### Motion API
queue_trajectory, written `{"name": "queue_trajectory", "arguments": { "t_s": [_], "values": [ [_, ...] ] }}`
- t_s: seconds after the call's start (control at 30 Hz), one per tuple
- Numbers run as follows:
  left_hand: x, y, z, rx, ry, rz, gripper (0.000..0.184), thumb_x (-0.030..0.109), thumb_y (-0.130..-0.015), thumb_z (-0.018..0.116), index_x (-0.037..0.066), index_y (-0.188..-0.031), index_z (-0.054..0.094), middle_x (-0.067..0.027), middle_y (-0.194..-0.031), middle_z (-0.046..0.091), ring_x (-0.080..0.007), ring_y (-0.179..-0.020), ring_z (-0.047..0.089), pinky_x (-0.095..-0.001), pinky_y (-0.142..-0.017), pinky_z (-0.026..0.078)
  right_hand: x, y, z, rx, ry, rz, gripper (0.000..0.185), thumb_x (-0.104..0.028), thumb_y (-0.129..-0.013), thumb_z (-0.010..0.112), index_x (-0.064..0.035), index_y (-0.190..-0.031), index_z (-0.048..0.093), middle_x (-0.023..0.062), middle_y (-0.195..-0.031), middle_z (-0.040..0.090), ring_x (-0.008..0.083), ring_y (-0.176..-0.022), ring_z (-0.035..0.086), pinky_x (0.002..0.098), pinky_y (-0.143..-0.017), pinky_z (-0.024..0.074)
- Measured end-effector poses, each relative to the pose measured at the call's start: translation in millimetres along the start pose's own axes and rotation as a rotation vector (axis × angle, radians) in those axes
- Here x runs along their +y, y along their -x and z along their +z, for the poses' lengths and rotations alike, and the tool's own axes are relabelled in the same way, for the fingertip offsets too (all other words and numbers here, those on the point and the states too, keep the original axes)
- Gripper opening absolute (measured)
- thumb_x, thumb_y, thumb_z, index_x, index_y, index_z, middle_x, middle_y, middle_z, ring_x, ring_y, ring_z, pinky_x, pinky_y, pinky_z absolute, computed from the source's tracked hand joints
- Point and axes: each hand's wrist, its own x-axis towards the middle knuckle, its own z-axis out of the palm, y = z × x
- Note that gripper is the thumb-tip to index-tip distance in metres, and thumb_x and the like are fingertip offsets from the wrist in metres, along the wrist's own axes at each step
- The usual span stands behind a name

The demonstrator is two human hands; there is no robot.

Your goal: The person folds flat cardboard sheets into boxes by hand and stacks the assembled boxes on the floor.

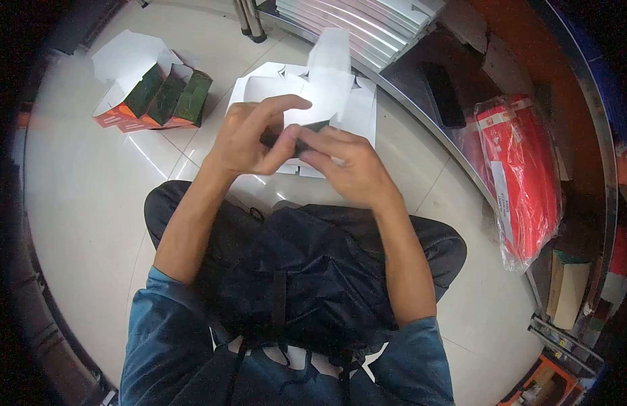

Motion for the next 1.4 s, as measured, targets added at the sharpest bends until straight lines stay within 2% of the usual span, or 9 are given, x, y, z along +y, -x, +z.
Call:
{"name": "queue_trajectory", "arguments": {
  "t_s": [0.1, 0.23, 0.33, 0.4, 0.5, 0.57, 0.77, 0.9, 1.4],
  "values": [
    [9, -10, -11, -0.019, -0.263, 0.245, 0.019, 0.024, -0.081, 0.071, 0.011, -0.095, 0.068, 0.0012, -0.053, 0.048, -0.0156, -0.046, 0.050, -0.0297, -0.046, 0.036, 38, 12, -45, -0.142, -0.628, 0.098, 0.017, -0.008, -0.090, 0.064, -0.0021, -0.104, 0.072, 0.0110, -0.089, 0.067, 0.0235, -0.084, 0.065, 0.0363, -0.079, 0.0522],
    [40, -1, -5, -0.169, -0.098, 0.444, 0.024, 0.037, -0.079, 0.073, 0.013, -0.084, 0.071, 0.0004, -0.061, 0.053, -0.0181, -0.056, 0.055, -0.0302, -0.056, 0.042, 43, -9, -68, 0.478, -0.997, 0.244, 0.044, -0.031, -0.102, 0.048, -0.0042, -0.138, 0.048, 0.0127, -0.120, 0.061, 0.0243, -0.107, 0.060, 0.0396, -0.094, 0.0492],
    [36, 9, 36, -0.185, 0.131, 0.019, 0.035, 0.044, -0.088, 0.065, 0.010, -0.096, 0.070, -0.0051, -0.077, 0.065, -0.0225, -0.073, 0.063, -0.0335, -0.071, 0.049, 32, -17, -66, 0.418, -1.120, 0.236, 0.056, -0.044, -0.103, 0.037, -0.0065, -0.145, 0.035, 0.0191, -0.132, 0.055, 0.0316, -0.120, 0.054, 0.0432, -0.103, 0.0435],
    [31, -1, 47, -0.034, 1.049, -0.647, 0.044, 0.048, -0.093, 0.057, 0.008, -0.108, 0.065, -0.0089, -0.094, 0.067, -0.0246, -0.085, 0.065, -0.0363, -0.082, 0.049, 18, -23, -56, 0.297, -0.937, 0.169, 0.058, -0.044, -0.103, 0.038, -0.0040, -0.145, 0.032, 0.0227, -0.131, 0.055, 0.0325, -0.119, 0.056, 0.0427, -0.102, 0.0443],
    [21, -17, 29, 0.262, 1.748, -1.142, 0.057, 0.050, -0.100, 0.046, -0.002, -0.122, 0.055, -0.0127, -0.116, 0.063, -0.0217, -0.097, 0.064, -0.0355, -0.087, 0.052, 4, -26, -37, 0.247, -0.376, -0.099, 0.041, -0.012, -0.093, 0.062, -0.0025, -0.132, 0.052, 0.0205, -0.126, 0.058, 0.0300, -0.118, 0.057, 0.0404, -0.102, 0.0449],
    [31, -32, 17, 0.558, 1.501, -1.186, 0.049, 0.043, -0.101, 0.050, -0.002, -0.120, 0.057, -0.0116, -0.108, 0.066, -0.0178, -0.093, 0.065, -0.0311, -0.081, 0.053, -18, -27, -25, 0.228, -0.139, -0.157, 0.036, -0.005, -0.088, 0.066, -0.0026, -0.123, 0.060, 0.0203, -0.125, 0.058, 0.0299, -0.117, 0.058, 0.0393, -0.100, 0.0468],
    [37, -29, 1, 0.482, 1.092, -0.825, 0.041, 0.038, -0.101, 0.051, 0.003, -0.121, 0.057, -0.0134, -0.108, 0.065, -0.0226, -0.094, 0.068, -0.0365, -0.079, 0.058, -43, -26, 4, 0.322, 0.236, -0.379, 0.043, -0.002, -0.079, 0.075, -0.0040, -0.121, 0.065, 0.0218, -0.133, 0.052, 0.0347, -0.117, 0.057, 0.0394, -0.093, 0.0522],
    [43, -32, -14, 0.571, 1.692, -0.887, 0.031, 0.025, -0.101, 0.055, -0.003, -0.115, 0.059, -0.0119, -0.100, 0.067, -0.0167, -0.086, 0.067, -0.0295, -0.074, 0.057, -36, -24, 12, 0.355, 0.427, -0.418, 0.058, -0.005, -0.077, 0.079, -0.0023, -0.131, 0.058, 0.0242, -0.139, 0.047, 0.0389, -0.122, 0.054, 0.0442, -0.098, 0.0503],
    [22, -17, 9, 0.455, 1.098, -0.709, 0.026, 0.020, -0.100, 0.057, -0.002, -0.112, 0.065, -0.0068, -0.102, 0.069, -0.0123, -0.092, 0.066, -0.0287, -0.074, 0.059, -23, -15, 1, 0.119, 0.291, -0.383, 0.065, 0.003, -0.083, 0.068, -0.0079, -0.143, 0.047, 0.0312, -0.152, 0.026, 0.0475, -0.136, 0.038, 0.0450, -0.107, 0.0396]
  ]
}}
